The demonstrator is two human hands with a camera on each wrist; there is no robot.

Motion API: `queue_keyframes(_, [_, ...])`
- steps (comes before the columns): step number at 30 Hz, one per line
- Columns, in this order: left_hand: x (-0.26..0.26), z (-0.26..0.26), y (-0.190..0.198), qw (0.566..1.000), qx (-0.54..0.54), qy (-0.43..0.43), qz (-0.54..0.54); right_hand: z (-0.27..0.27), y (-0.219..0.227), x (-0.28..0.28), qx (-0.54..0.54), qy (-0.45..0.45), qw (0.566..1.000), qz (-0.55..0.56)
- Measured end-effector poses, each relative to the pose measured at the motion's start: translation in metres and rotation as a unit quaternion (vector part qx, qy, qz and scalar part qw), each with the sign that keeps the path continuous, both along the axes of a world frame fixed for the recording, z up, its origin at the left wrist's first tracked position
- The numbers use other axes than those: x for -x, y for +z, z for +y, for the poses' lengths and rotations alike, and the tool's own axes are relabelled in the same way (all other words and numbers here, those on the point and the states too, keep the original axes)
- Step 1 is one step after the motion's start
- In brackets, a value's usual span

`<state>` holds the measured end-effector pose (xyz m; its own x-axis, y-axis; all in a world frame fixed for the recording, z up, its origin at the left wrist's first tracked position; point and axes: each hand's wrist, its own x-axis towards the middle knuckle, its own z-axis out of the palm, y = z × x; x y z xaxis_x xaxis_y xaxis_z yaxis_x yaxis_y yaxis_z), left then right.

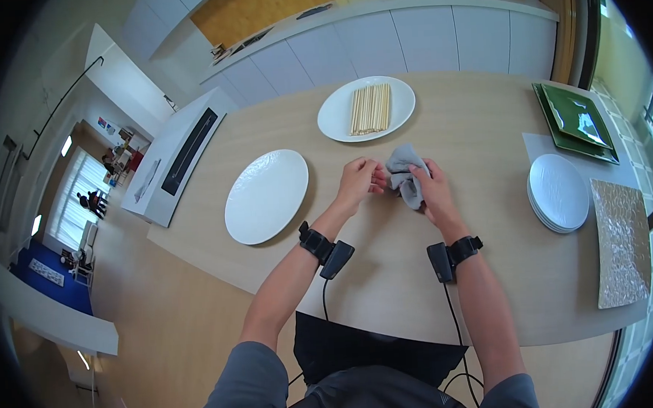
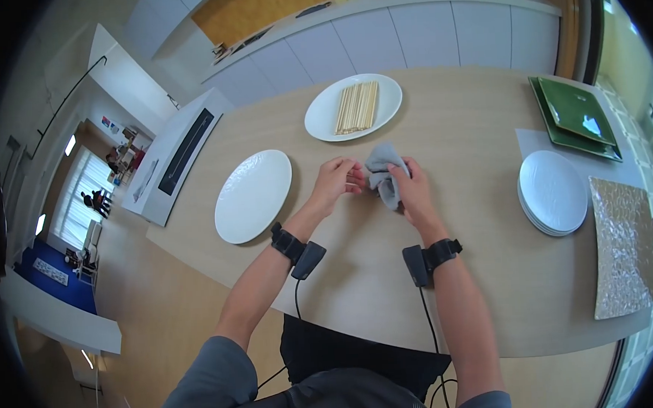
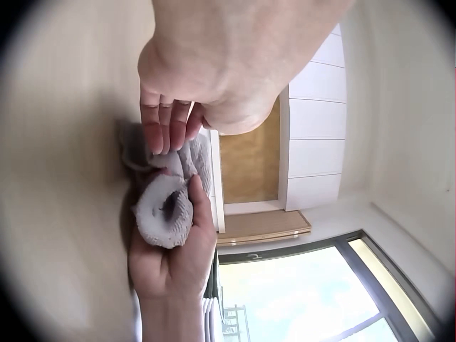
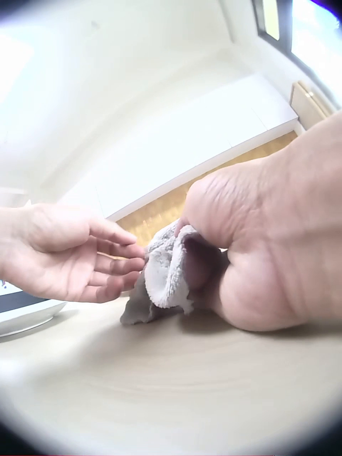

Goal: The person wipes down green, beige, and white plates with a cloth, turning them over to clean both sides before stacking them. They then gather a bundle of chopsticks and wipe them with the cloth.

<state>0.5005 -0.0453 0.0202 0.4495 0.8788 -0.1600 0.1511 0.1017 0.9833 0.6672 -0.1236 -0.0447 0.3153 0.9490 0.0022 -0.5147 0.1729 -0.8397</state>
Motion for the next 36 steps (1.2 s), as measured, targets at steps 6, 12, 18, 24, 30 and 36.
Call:
queue_keyframes(6, [0.088, 0.054, 0.026, 0.991, -0.061, 0.116, -0.008, -0.002, 0.012, 0.004, -0.001, 0.013, 1.000, 0.000])
queue_keyframes(12, [0.236, 0.116, 0.037, 0.937, -0.192, 0.282, 0.079, -0.007, 0.023, 0.010, 0.016, -0.017, 0.999, -0.022])
queue_keyframes(18, [0.368, 0.152, -0.018, 0.828, -0.306, 0.430, 0.188, 0.005, 0.021, 0.030, 0.039, 0.085, 0.996, 0.010])
queue_keyframes(24, [0.411, 0.161, -0.052, 0.892, -0.130, 0.403, 0.157, 0.052, 0.025, 0.099, 0.074, 0.156, 0.979, 0.106])
queue_keyframes(30, [0.405, 0.161, -0.044, 0.960, -0.077, 0.244, 0.111, 0.077, 0.031, 0.133, 0.118, 0.212, 0.967, 0.076])
queue_keyframes(36, [0.402, 0.160, -0.046, 0.967, -0.048, 0.227, 0.102, 0.077, 0.043, 0.133, 0.107, 0.287, 0.948, 0.088])
